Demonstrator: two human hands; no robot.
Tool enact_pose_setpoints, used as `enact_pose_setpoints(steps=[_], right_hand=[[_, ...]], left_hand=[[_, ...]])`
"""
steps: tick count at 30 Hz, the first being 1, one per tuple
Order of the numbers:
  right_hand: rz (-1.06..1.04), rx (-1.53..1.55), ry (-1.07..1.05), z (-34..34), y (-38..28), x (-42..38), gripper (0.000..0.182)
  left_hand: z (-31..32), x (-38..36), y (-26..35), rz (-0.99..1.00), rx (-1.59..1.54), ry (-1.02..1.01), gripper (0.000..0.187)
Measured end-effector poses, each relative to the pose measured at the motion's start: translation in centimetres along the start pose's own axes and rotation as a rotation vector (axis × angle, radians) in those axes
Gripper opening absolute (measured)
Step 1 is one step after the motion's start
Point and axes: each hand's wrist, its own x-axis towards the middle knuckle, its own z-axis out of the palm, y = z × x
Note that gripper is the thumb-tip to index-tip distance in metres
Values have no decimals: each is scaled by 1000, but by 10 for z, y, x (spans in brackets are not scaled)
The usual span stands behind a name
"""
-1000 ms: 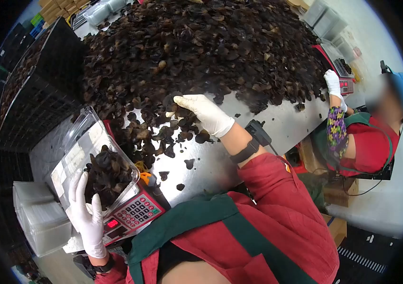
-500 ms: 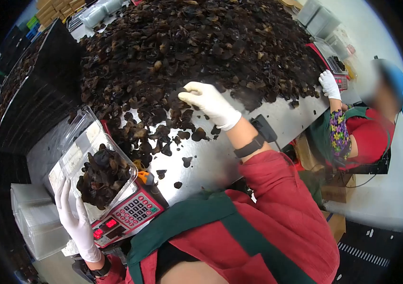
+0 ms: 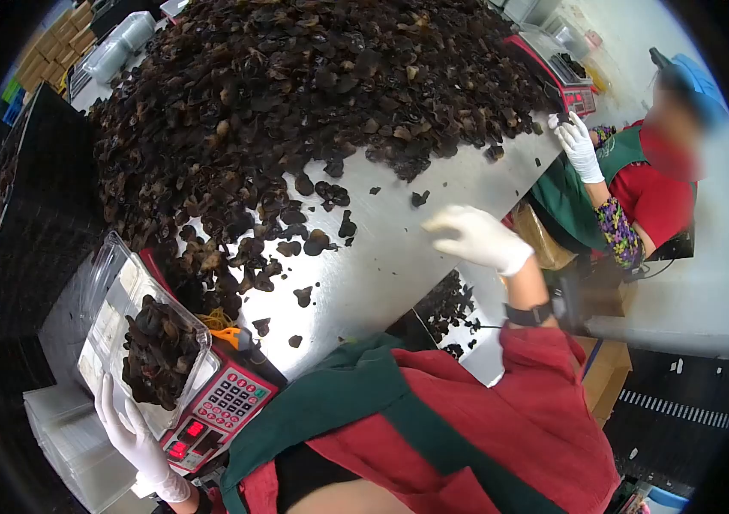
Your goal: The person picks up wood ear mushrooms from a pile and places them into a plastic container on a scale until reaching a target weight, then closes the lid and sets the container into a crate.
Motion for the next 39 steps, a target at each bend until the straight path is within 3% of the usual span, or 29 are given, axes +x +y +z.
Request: enact_pose_setpoints(steps=[2, 5, 9, 13, 16, 17, 20, 23, 25, 27, 28, 31, 32, 33, 36, 39], right_hand=[[-190, -14, 183, 23, -24, 47, 54], [-303, 166, 222, 57, -78, 122, 68], [-155, -38, 160, 86, -126, 183, 51], [-299, -29, 320, 115, -106, 208, 33], [-229, 568, 362, 98, -78, 216, 20], [50, 888, 98, 73, -85, 204, 22], [37, 1283, 21, 62, -70, 194, 21], [112, 1439, -14, 59, -67, 187, 24], [101, 1395, 19, 56, -74, 181, 19], [144, 968, 65, 52, -81, 175, 17], [-5, 736, 225, 62, -80, 175, 17], [-182, -115, 288, 70, -90, 159, 43], [-183, -117, 137, 70, -96, 158, 54], [-201, -157, 131, 74, -104, 156, 51], [-271, -173, 221, 102, -93, 172, 44], [-370, 122, 349, 105, -79, 189, 23]], left_hand=[[0, 1, 7, 4, 14, -2, 39], [-2, -1, 10, 17, 54, 14, 40], [-6, -7, 16, 8, 93, 47, 40], [-6, -8, 16, -10, 69, 51, 39], [-3, -6, 16, -32, 84, 48, 39], [-2, -5, 14, -29, 80, 42, 39], [2, 0, 11, 27, 94, 31, 39], [4, 3, 15, 6, 46, 14, 39], [3, 3, 13, 16, 43, 3, 39], [2, 0, 7, 16, 62, 16, 39], [1, -2, 5, 21, 80, 24, 39], [-2, -8, 4, -27, 65, 46, 39], [-2, -10, 1, -29, 64, 49, 39], [-2, -11, -1, -27, 59, 53, 39], [-2, -13, -2, -26, 47, 56, 39], [-4, -16, -2, -21, 25, 61, 39]])
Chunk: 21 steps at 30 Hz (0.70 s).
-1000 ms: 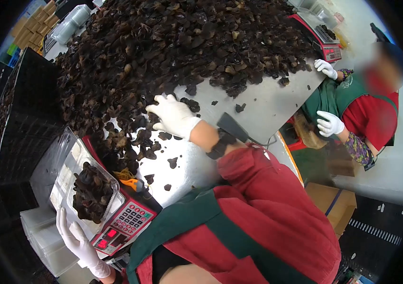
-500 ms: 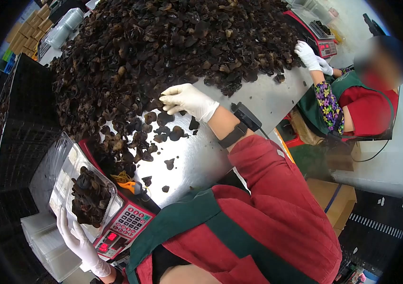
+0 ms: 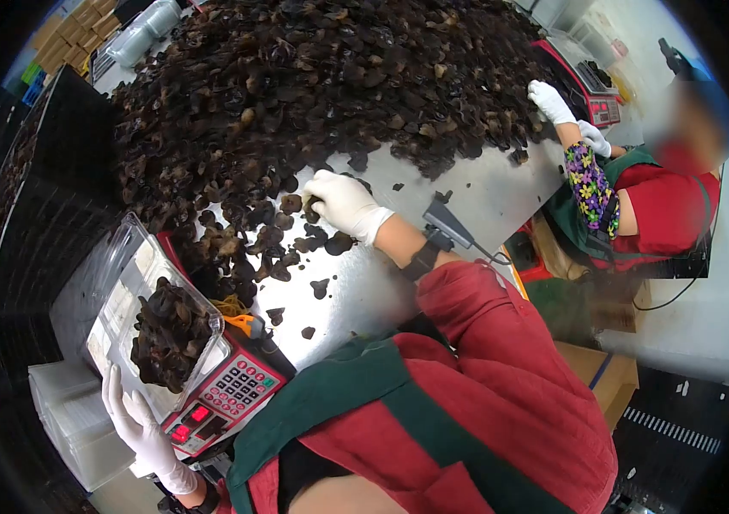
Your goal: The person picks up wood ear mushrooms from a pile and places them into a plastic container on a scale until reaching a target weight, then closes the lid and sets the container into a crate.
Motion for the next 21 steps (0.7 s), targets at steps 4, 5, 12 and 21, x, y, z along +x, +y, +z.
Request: enact_pose_setpoints(steps=[4, 5, 12, 21], right_hand=[[480, 806, -176, -37, -21, 9, 18], [489, 940, -193, -41, -21, 10, 18], [468, 1517, -359, -42, -41, 22, 27], [209, 1271, -552, -50, -164, 54, 25]], left_hand=[[-4, -3, 1, 8, -19, 26, 40], [-5, -3, 0, 5, -20, 33, 40], [-5, -6, -2, -26, -63, 30, 43], [-4, 4, 12, 79, -122, 106, 48]])
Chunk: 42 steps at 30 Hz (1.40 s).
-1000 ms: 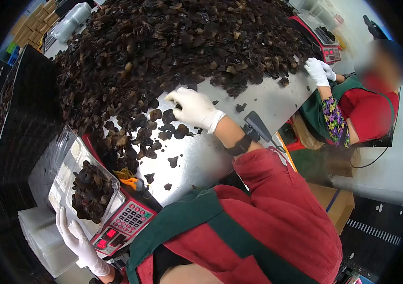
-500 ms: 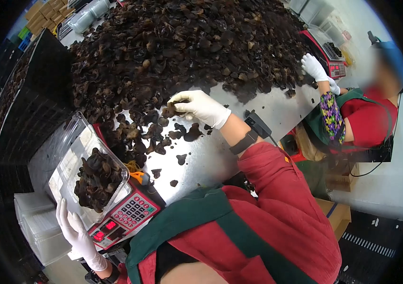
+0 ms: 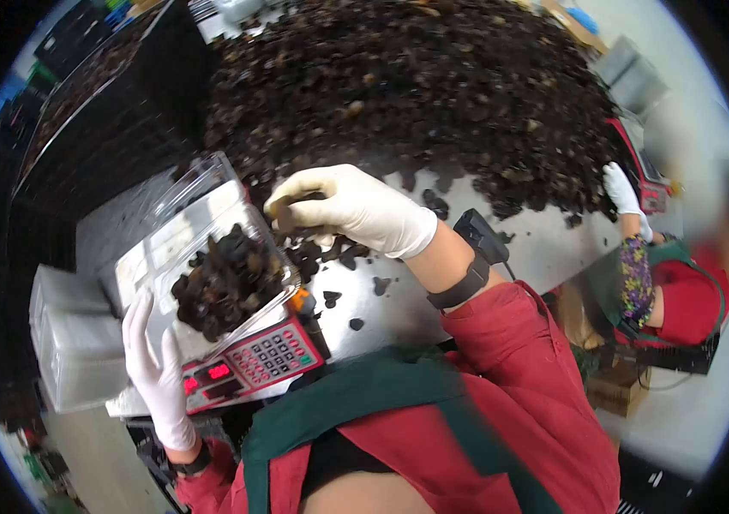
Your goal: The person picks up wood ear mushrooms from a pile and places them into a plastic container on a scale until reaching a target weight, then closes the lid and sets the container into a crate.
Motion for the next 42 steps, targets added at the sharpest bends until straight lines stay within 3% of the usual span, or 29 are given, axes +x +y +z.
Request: enact_pose_setpoints(steps=[3, 5, 6, 7, 8, 10, 11, 12, 15, 17, 23, 25, 27, 32, 39, 42], right_hand=[[-17, -337, -153, 59, -25, 21, 21], [-50, -440, -268, 81, -16, 38, 27], [-209, -557, -283, 84, 0, 49, 30], [-370, -673, -294, 84, 15, 58, 34], [-264, -691, -290, 88, 17, 59, 40], [-342, -728, -224, 91, 18, 57, 40], [-417, -764, -158, 92, 16, 56, 40], [-358, -833, -107, 93, 5, 49, 41], [-598, -984, 26, 80, 12, 55, 30], [-611, -996, 45, 76, 13, 52, 22], [-633, -1045, 58, 73, 23, 42, 17], [-697, -1112, -1, 74, 30, 39, 22], [-613, -1234, -36, 81, 33, 38, 25], [-568, -1115, 130, 79, 42, 49, 21], [-536, -987, 131, 76, 41, 52, 19], [-591, -973, 117, 72, 43, 50, 21]], left_hand=[[9, 9, 17, 131, 56, 126, 60], [12, 19, 27, 343, 141, 120, 53], [19, 21, 26, 390, 194, 137, 44], [19, 23, 27, 395, 192, 76, 39], [20, 24, 21, 362, 157, 37, 37], [23, 22, 8, 331, 123, -3, 36], [23, 20, 5, 293, 125, 62, 32], [23, 17, 2, 252, 127, 123, 28], [19, 15, -9, 165, 143, 146, 29], [18, 17, -1, 99, 155, 145, 27], [22, 26, 19, 291, 303, -122, 20], [25, 27, 18, 289, 325, -131, 21], [29, 29, 18, 188, 363, -21, 25], [24, 22, 12, 157, 311, 43, 32], [35, 32, 15, 278, 377, -160, 28], [29, 28, 15, 228, 339, -118, 29]])
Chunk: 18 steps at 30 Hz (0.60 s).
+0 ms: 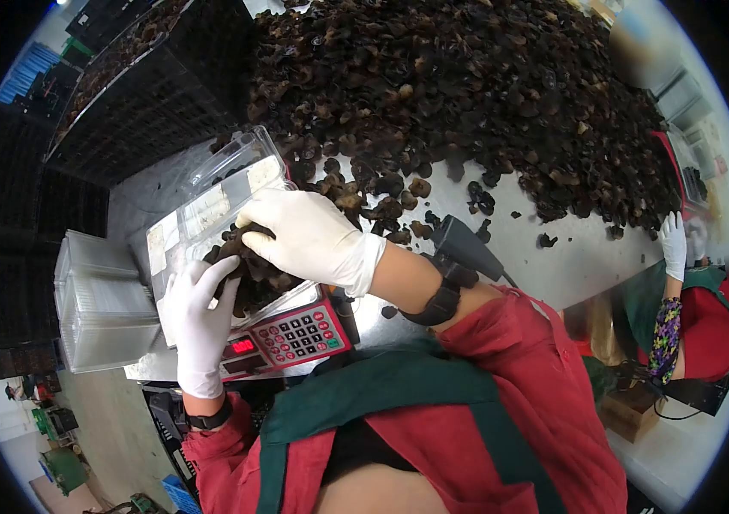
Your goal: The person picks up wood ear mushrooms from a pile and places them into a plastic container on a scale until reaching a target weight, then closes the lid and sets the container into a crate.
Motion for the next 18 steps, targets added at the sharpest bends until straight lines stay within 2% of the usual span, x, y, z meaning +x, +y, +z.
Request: enact_pose_setpoints(steps=[3, 4, 5, 6, 9, 10, 11, 13, 15, 16, 17, 18], right_hand=[[74, 142, -69, -9, -11, 0, 24], [72, 147, -68, -8, -13, 0, 24], [-24, 95, 43, -5, -16, 1, 25], [-120, 42, 155, -3, -19, 1, 26], [-179, 139, 181, -5, -33, -7, 26], [-96, 263, 121, -9, -44, -13, 24], [91, 498, -10, -18, -56, -23, 28], [112, 726, -18, 0, -52, -46, 42], [547, 1374, -355, -22, -61, -68, 62], [615, 1458, -424, -26, -57, -81, 71], [729, 1545, -415, -30, -50, -96, 62], [689, 1477, -366, -31, -37, -115, 57]], left_hand=[[-14, -12, -1, -83, -107, 37, 32], [-18, -18, -1, -179, -175, 59, 34], [-21, -22, -1, -274, -243, 82, 35], [-23, -25, -1, -260, -254, 132, 35], [-28, -29, 5, -270, -380, 229, 34], [-28, -32, 9, -257, -374, 280, 33], [-31, -32, 17, -179, -343, 323, 34], [-34, -35, 41, -41, -374, 313, 39], [-27, -31, 66, 69, -471, 150, 40], [-21, -27, 75, 157, -455, 11, 47], [-14, -24, 81, 222, -436, -64, 54], [-8, -20, 87, 248, -461, -87, 55]])
